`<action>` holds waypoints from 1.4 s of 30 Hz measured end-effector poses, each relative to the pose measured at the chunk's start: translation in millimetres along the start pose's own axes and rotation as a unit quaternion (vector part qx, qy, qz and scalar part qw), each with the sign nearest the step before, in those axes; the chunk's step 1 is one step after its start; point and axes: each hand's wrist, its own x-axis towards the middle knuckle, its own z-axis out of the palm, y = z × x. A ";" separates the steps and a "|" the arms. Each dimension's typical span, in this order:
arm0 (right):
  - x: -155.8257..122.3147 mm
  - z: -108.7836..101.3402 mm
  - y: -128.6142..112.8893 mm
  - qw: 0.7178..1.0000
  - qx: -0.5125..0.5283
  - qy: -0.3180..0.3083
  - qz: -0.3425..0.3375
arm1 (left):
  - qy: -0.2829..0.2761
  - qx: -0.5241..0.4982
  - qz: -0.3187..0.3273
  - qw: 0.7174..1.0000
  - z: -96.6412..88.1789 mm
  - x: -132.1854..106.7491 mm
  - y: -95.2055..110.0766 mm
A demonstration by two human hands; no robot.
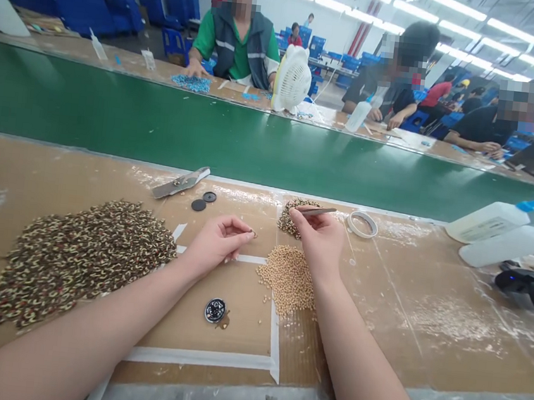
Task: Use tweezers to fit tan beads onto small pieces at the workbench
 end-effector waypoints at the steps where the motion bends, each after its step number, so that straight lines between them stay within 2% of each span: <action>1: 8.9 3.6 1.0 0.999 -0.032 -0.006 -0.009 | -0.005 0.007 0.001 1.000 0.1 0.2 -0.5; 6: 57.8 23.0 16.0 0.983 -0.169 -0.069 -0.024 | -0.015 0.006 0.012 1.000 -0.9 2.3 -6.3; 9: 73.4 29.8 25.8 0.972 -0.211 -0.099 -0.027 | -0.018 0.000 0.012 1.000 -2.0 3.2 -9.7; 15: 74.0 35.5 31.6 0.958 -0.261 -0.109 -0.043 | -0.035 -0.009 0.009 0.999 -2.3 3.9 -11.3; 20: 73.0 37.8 30.1 0.960 -0.260 -0.099 -0.033 | -0.029 -0.019 0.009 0.999 -1.8 4.5 -10.8; 24: 51.9 34.1 10.3 0.983 -0.169 -0.067 -0.023 | -0.016 -0.053 0.022 0.998 -2.4 2.0 -7.6; 28: 2.0 25.1 -14.5 0.997 -0.070 -0.025 -0.016 | -0.026 0.009 0.009 1.000 -3.6 -0.6 -7.5; 32: -35.7 19.8 -18.6 1.000 0.013 0.007 -0.019 | -0.038 0.036 -0.005 0.999 -4.1 -1.3 -7.3; 37: -38.6 19.0 -14.3 0.998 0.013 -0.015 -0.060 | -0.048 0.026 -0.025 0.998 -2.6 -1.1 0.2; 42: -38.7 19.7 -12.1 0.996 0.042 -0.051 -0.057 | -0.053 0.036 -0.021 0.998 -1.5 -2.8 5.1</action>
